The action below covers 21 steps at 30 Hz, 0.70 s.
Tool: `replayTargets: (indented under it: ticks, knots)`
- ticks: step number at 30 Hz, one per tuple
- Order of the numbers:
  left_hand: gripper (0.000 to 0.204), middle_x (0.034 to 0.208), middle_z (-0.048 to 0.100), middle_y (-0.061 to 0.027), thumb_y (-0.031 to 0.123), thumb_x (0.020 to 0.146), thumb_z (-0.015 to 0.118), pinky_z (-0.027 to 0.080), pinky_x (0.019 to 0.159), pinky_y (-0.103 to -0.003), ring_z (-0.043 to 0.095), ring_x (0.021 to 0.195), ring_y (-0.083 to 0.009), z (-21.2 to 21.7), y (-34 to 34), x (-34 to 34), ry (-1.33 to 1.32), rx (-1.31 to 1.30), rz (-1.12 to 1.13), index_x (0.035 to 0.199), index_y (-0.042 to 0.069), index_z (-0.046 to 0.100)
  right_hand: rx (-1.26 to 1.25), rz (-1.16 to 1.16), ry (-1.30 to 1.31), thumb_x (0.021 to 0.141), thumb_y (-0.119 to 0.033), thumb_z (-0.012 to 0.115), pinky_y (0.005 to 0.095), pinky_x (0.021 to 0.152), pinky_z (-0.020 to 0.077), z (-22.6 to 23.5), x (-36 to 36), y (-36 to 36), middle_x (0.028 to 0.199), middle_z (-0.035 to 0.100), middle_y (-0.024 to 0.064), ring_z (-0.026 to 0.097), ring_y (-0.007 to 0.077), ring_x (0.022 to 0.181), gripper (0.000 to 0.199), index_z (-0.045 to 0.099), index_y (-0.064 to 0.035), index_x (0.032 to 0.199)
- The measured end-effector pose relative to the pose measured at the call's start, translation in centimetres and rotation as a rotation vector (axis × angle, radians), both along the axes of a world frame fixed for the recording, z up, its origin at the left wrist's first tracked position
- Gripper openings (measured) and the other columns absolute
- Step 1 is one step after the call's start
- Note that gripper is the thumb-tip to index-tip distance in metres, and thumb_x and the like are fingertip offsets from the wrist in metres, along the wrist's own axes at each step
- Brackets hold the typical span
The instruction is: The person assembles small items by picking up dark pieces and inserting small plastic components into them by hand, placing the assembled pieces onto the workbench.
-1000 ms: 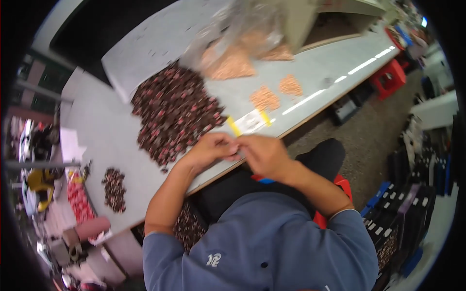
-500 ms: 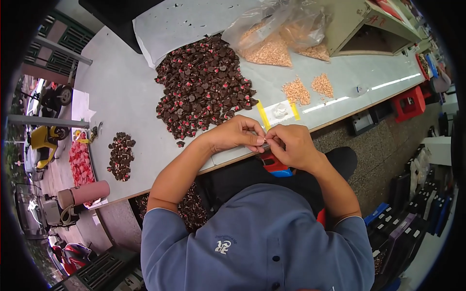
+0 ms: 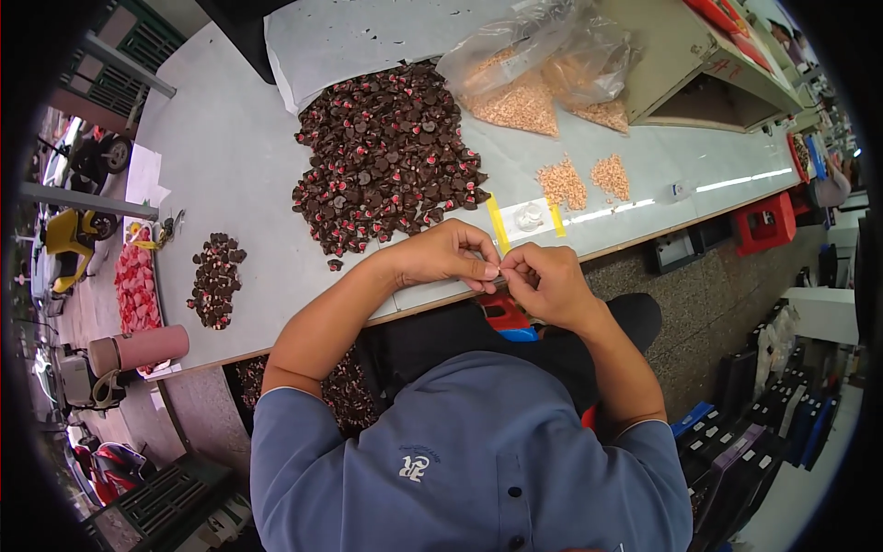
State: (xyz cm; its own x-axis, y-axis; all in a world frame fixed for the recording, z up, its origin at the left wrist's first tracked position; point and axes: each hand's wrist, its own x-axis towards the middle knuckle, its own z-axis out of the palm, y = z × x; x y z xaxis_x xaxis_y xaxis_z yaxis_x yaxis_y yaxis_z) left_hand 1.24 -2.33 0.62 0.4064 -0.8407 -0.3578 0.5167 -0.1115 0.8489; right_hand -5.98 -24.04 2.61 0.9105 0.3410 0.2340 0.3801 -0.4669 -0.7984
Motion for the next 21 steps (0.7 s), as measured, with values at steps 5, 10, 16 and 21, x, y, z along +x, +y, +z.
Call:
replayTargets:
  ticks: [5,10,16,21]
  knots:
    - [0.022,0.094,0.072,-0.0097,0.017,0.09,0.073,0.057,0.074,-0.024,0.072,0.086,-0.0161,-0.1,0.0,0.0,0.006,-0.015,0.013,0.1,-0.001,0.068,-0.067,0.03,-0.03,0.081,-0.006,0.071,0.0314,0.046,0.0438,0.5,0.4,-0.4,0.056,0.058,0.0033,0.058,0.0184,0.047,0.01,0.063,-0.0065,0.085]
    - [0.024,0.096,0.071,-0.0112,0.014,0.089,0.074,0.057,0.074,-0.025,0.072,0.087,-0.0173,0.0,0.1,-0.1,-0.003,0.004,0.037,0.105,-0.003,0.068,-0.224,0.015,-0.173,0.078,-0.002,0.071,0.0302,0.048,0.0454,3.1,2.3,-2.4,0.06,0.06,0.0047,0.06,0.0185,0.05,0.011,0.063,-0.0054,0.084]
    - [0.027,0.102,0.07,-0.0132,0.01,0.088,0.073,0.057,0.076,-0.026,0.071,0.09,-0.0184,-0.2,0.2,-0.3,-0.04,-0.03,0.06,0.11,-0.004,0.067,-0.639,0.066,-0.362,0.077,-0.006,0.07,0.0403,0.053,0.0465,5.2,5.0,-3.5,0.061,0.06,0.008,0.06,0.0282,0.054,0.012,0.06,-0.0089,0.082]
    - [0.027,0.105,0.07,-0.0137,0.009,0.088,0.073,0.057,0.077,-0.026,0.071,0.09,-0.018,-0.4,0.2,0.0,-0.016,-0.056,0.164,0.111,-0.004,0.067,-0.74,0.1,-0.348,0.078,-0.006,0.067,0.0415,0.054,0.0473,4.6,5.7,-3.2,0.06,0.06,0.0099,0.061,0.0309,0.054,0.009,0.059,-0.008,0.08]
